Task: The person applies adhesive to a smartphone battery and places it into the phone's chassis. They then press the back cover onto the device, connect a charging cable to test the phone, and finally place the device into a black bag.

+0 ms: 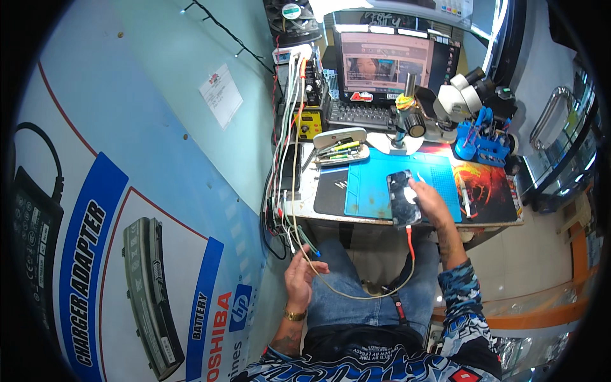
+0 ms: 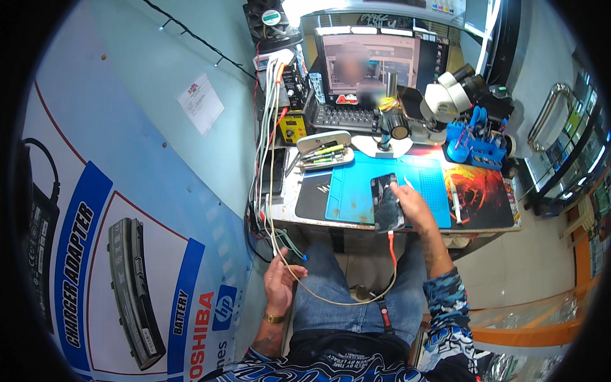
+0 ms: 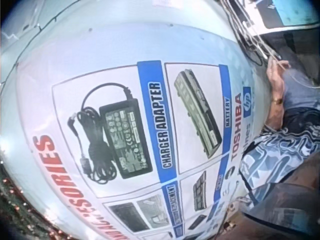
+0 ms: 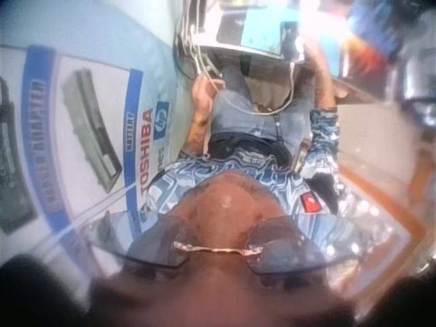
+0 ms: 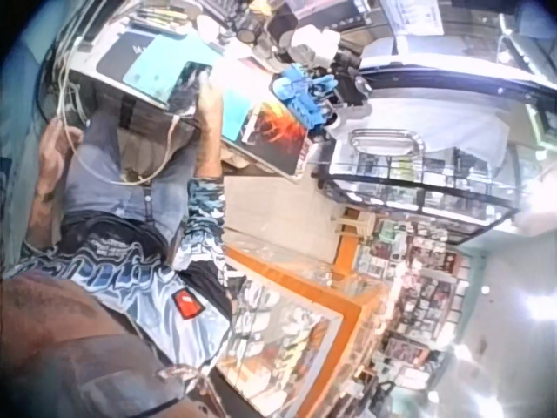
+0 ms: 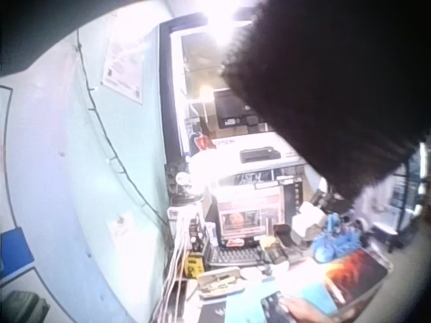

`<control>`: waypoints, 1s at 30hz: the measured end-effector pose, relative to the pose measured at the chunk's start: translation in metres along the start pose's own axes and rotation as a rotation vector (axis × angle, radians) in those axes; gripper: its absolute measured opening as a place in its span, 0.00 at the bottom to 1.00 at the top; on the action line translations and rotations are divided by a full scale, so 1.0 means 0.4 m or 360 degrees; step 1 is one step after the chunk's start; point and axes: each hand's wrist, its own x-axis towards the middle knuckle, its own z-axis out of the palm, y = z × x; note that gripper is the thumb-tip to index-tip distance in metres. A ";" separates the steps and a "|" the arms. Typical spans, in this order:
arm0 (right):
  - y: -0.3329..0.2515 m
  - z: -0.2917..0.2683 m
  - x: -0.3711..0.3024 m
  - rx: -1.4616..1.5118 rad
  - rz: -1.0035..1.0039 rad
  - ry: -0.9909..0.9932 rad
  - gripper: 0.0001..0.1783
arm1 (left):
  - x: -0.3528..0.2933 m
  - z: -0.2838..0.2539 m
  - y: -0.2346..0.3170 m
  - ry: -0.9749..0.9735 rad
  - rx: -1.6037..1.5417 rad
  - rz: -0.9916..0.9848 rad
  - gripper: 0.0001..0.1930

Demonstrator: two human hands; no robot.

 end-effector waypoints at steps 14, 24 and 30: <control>-0.590 0.268 0.115 0.0425 -0.0838 -0.0083 0.14 | 0.002 0.033 0.017 -0.0312 -0.0228 -0.0078 0.18; -0.782 0.398 0.404 0.0564 -0.0625 -0.0222 0.06 | 0.032 -0.012 -0.009 0.0024 -0.0371 -0.0162 0.15; -0.765 0.456 0.362 0.0757 -0.0666 -0.0109 0.03 | 0.024 -0.042 0.011 0.0063 -0.0364 -0.0153 0.15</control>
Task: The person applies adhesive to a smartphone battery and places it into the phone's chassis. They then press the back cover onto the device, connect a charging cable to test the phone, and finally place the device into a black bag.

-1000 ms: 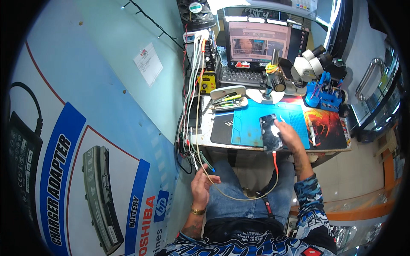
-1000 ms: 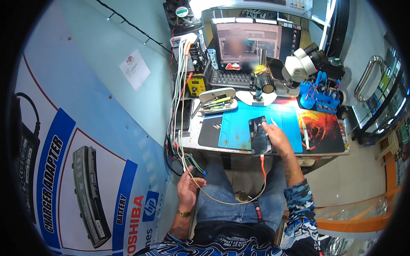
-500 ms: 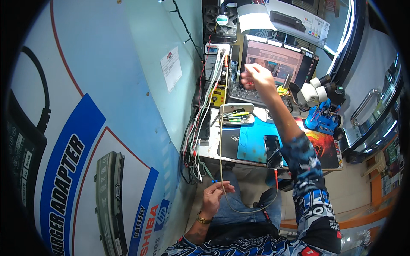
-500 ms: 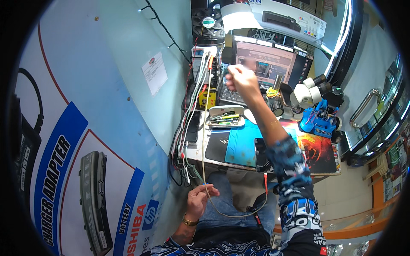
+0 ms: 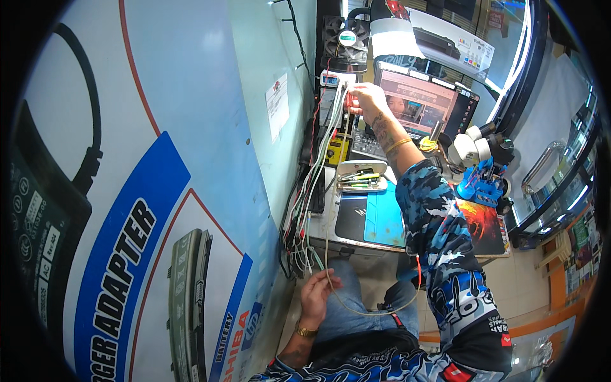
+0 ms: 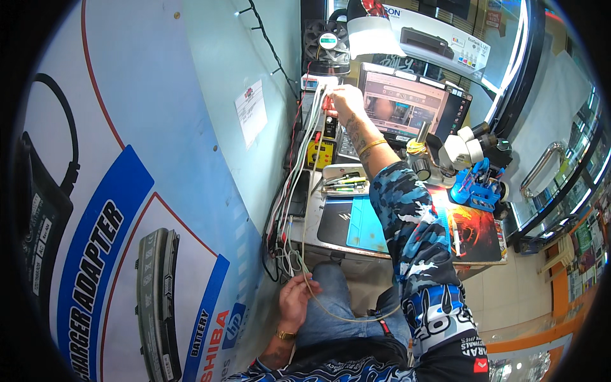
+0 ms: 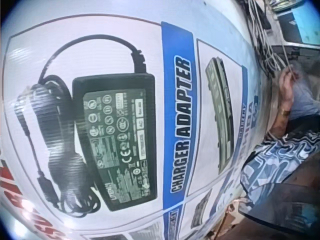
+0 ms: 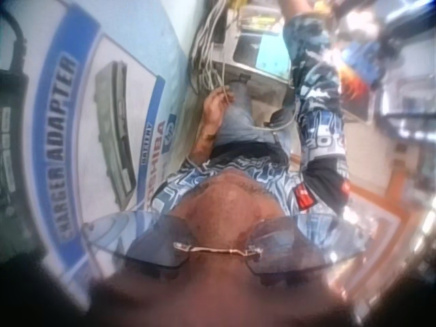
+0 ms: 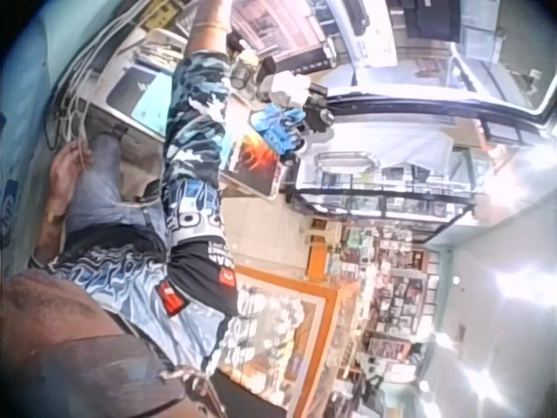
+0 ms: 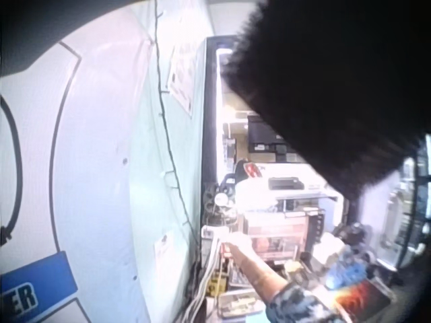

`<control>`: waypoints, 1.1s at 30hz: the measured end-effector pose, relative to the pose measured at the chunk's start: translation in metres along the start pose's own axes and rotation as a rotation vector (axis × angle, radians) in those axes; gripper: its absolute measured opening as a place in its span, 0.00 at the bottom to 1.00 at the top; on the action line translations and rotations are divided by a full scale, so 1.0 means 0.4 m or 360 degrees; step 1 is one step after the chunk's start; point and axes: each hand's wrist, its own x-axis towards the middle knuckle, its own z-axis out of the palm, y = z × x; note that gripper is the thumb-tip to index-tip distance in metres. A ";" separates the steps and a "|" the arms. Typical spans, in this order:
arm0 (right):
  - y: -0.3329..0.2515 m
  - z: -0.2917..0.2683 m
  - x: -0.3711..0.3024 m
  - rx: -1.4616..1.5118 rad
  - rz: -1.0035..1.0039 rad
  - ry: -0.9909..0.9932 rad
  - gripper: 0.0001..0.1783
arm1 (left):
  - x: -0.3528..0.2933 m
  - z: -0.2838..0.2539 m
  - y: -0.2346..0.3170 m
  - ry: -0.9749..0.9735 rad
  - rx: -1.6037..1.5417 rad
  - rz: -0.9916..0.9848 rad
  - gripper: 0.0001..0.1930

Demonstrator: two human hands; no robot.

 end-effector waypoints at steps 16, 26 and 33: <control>0.027 0.020 0.032 -0.0708 -0.0258 0.0494 0.14 | -0.023 0.000 0.006 -0.0098 0.0057 -0.0136 0.18; 0.034 0.050 0.017 -0.1123 -0.0461 0.0768 0.21 | -0.033 0.012 0.024 -0.0151 0.0039 -0.0137 0.18; 0.027 0.049 0.008 -0.1154 -0.0517 0.0818 0.20 | -0.038 0.005 0.020 -0.0173 0.0018 -0.0119 0.19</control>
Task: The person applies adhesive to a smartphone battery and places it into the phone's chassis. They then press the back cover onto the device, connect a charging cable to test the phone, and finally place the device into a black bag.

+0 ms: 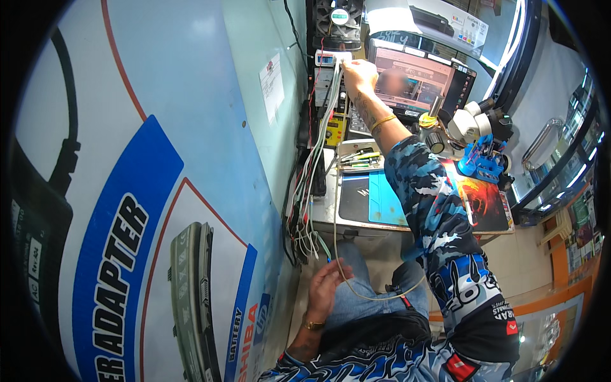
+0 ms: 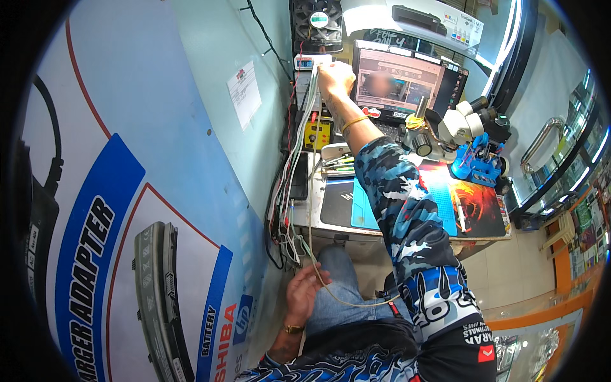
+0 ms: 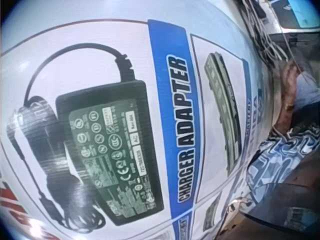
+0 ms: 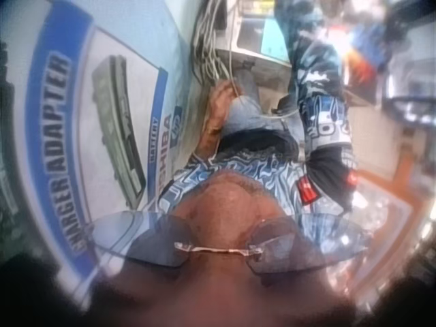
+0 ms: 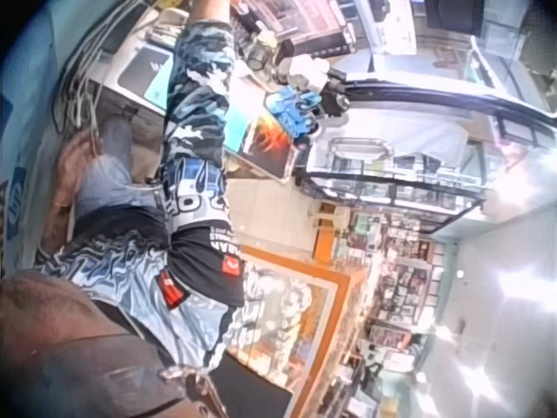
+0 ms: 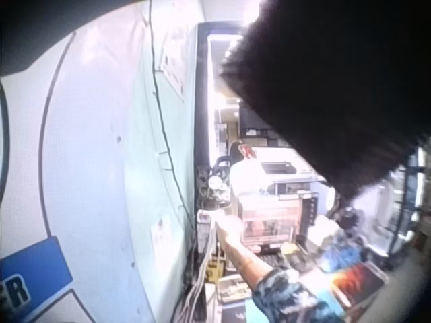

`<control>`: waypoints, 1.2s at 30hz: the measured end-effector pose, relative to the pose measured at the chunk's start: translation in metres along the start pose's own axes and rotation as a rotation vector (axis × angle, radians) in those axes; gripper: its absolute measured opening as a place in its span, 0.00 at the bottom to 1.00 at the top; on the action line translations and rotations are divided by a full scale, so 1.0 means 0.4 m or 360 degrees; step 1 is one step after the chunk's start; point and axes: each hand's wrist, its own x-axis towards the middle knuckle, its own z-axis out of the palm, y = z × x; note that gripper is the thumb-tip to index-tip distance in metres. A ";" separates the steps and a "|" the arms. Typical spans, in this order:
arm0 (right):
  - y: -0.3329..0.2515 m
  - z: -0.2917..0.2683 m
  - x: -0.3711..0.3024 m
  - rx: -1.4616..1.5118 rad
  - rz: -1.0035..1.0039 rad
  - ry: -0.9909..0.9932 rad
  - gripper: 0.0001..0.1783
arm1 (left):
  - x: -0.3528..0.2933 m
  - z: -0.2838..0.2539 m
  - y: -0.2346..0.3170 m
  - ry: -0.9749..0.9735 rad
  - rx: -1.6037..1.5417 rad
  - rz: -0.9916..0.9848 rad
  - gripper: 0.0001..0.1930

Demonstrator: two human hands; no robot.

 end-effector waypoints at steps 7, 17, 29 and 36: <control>0.005 0.026 0.001 0.0116 0.0090 -0.0011 0.17 | -0.006 0.010 0.011 0.0027 0.0006 -0.0002 0.19; 0.024 0.031 0.023 -0.0065 0.0012 0.0005 0.18 | -0.008 0.007 0.010 -0.0069 -0.0017 -0.0020 0.19; 0.086 0.093 0.106 -0.0603 -0.0096 -0.0107 0.23 | -0.014 0.001 0.008 -0.0096 -0.0091 0.0030 0.18; 0.089 0.054 0.089 -0.0442 -0.0164 -0.0100 0.21 | -0.012 0.008 -0.006 -0.0006 0.0065 0.0058 0.15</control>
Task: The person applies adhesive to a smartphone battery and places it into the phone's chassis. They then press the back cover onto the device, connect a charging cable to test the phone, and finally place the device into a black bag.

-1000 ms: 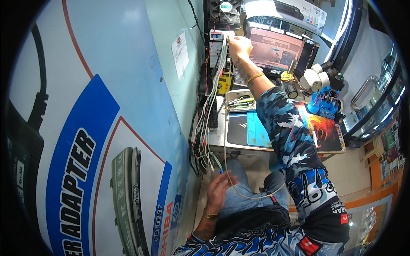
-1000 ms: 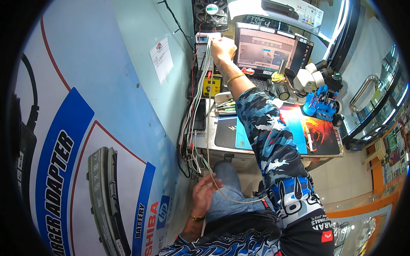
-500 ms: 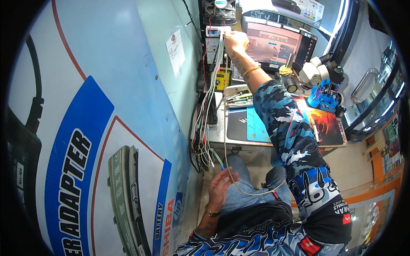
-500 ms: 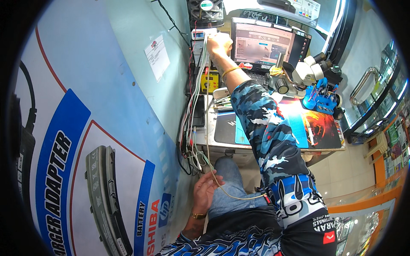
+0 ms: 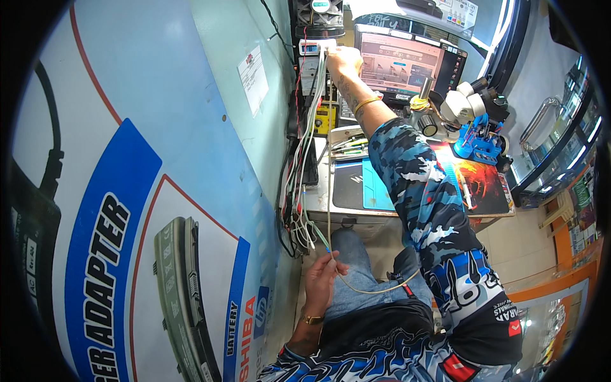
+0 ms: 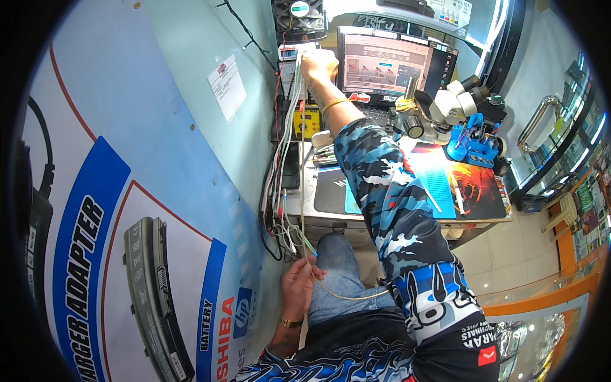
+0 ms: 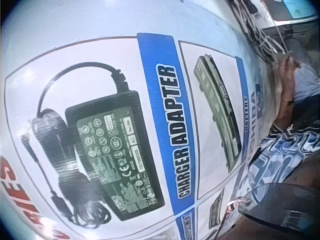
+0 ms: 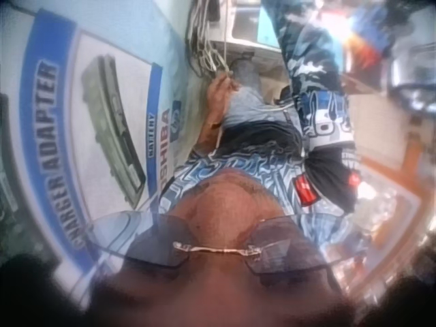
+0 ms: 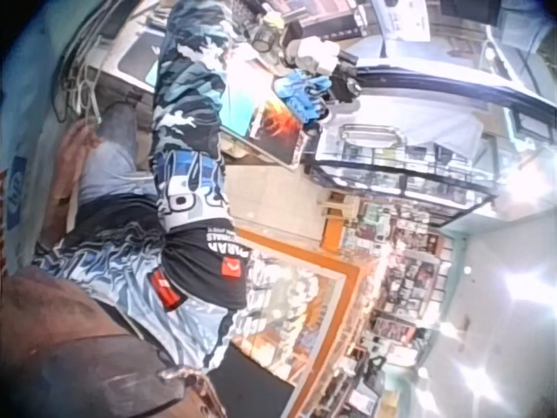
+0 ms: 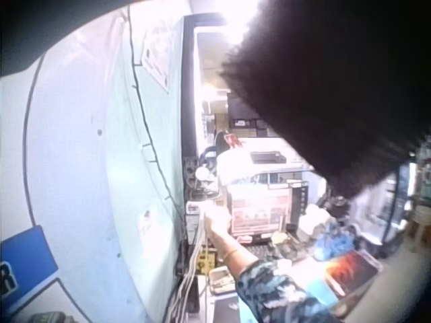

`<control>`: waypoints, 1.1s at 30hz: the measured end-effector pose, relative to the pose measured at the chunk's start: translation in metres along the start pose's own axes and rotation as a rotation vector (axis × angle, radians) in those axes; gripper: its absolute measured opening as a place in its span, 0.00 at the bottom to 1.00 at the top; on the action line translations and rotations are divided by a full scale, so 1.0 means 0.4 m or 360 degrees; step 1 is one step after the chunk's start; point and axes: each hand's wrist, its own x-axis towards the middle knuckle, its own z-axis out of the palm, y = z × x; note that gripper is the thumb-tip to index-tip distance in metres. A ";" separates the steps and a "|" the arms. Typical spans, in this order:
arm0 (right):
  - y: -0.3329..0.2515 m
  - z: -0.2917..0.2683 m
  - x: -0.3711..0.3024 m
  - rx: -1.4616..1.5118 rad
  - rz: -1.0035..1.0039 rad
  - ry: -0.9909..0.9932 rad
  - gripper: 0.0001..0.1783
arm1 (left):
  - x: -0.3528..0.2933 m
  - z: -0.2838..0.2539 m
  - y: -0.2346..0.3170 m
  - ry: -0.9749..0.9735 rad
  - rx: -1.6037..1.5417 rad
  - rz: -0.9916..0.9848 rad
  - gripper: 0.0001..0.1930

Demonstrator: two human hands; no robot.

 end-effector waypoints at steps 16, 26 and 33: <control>-0.048 -0.072 -0.068 0.1690 0.0739 -0.0556 0.07 | -0.022 -0.031 0.020 0.0154 0.0204 0.0052 0.11; -0.037 -0.059 -0.008 0.1899 0.1087 -0.0795 0.10 | 0.000 -0.014 0.065 0.0132 0.0518 0.0071 0.13; -0.061 -0.070 -0.023 0.2084 0.1172 -0.0782 0.13 | 0.021 0.039 0.107 0.0437 0.0739 0.0400 0.14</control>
